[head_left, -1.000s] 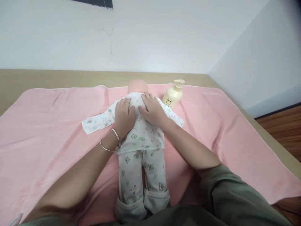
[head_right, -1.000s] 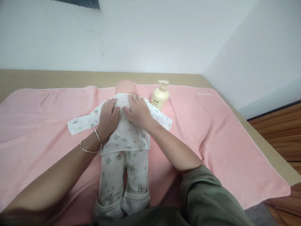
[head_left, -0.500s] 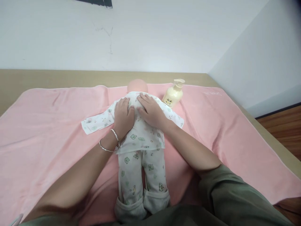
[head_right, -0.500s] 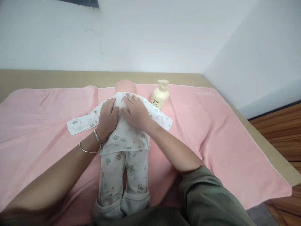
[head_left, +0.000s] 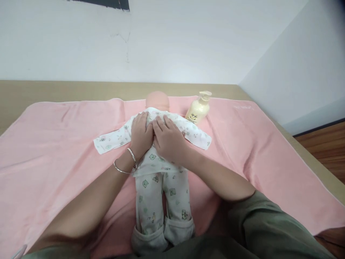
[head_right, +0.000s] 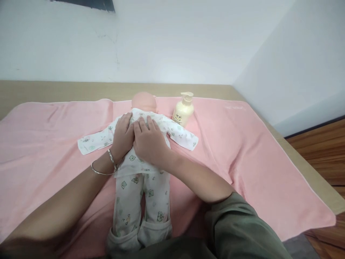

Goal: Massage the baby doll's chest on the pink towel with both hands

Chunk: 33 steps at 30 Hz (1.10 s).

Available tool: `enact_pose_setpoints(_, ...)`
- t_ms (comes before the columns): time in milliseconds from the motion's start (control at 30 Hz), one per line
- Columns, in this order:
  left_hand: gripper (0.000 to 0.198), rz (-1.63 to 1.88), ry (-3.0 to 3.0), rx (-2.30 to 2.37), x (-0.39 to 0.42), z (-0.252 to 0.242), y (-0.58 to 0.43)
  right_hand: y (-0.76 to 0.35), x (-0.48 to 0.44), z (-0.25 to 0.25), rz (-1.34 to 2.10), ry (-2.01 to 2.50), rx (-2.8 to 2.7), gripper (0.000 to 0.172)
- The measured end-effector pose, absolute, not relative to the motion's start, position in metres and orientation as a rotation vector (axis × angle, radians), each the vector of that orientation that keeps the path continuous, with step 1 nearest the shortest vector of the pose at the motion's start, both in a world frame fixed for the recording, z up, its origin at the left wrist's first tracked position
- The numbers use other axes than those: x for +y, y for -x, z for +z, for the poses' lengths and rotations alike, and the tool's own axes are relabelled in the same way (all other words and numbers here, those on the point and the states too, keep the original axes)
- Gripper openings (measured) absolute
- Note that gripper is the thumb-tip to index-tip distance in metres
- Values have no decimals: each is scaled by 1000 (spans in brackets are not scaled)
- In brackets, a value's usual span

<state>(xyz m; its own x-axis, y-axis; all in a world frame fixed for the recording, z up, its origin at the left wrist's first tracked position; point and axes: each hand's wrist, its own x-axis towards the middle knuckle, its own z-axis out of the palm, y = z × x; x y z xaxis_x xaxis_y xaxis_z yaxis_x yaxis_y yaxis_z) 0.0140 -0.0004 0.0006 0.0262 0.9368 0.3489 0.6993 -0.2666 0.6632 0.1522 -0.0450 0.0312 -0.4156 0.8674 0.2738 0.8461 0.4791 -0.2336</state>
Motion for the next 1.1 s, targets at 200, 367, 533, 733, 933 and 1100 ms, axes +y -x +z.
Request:
enact_pose_setpoints(200, 63, 1034, -1997, 1714, 0, -5, -13, -174, -4, 31, 314, 1599, -2250, 68)
enact_pose_setpoints(367, 56, 1065, -2020, 1695, 0, -3, -13, -157, -35, 30, 96, 1575, -2313, 65)
enact_pose_setpoints(533, 49, 1068, -2072, 1707, 5, -6, -12, -151, -42, 33, 118, 1425, -2371, 58)
enact_pose_setpoints(733, 64, 837, -2221, 1704, -8, 6, -12, -172, 0, 37, 400, 1689, -2180, 63)
enact_pose_setpoints(933, 53, 771, -2289, 1615, -29, 31, -22, -173, -3, 36, 250, 1671, -2280, 64)
enact_pose_setpoints(1100, 31, 876, -2168, 1546, -17, 34, -17, -162, -32, 43, 78, 1649, -2410, 59)
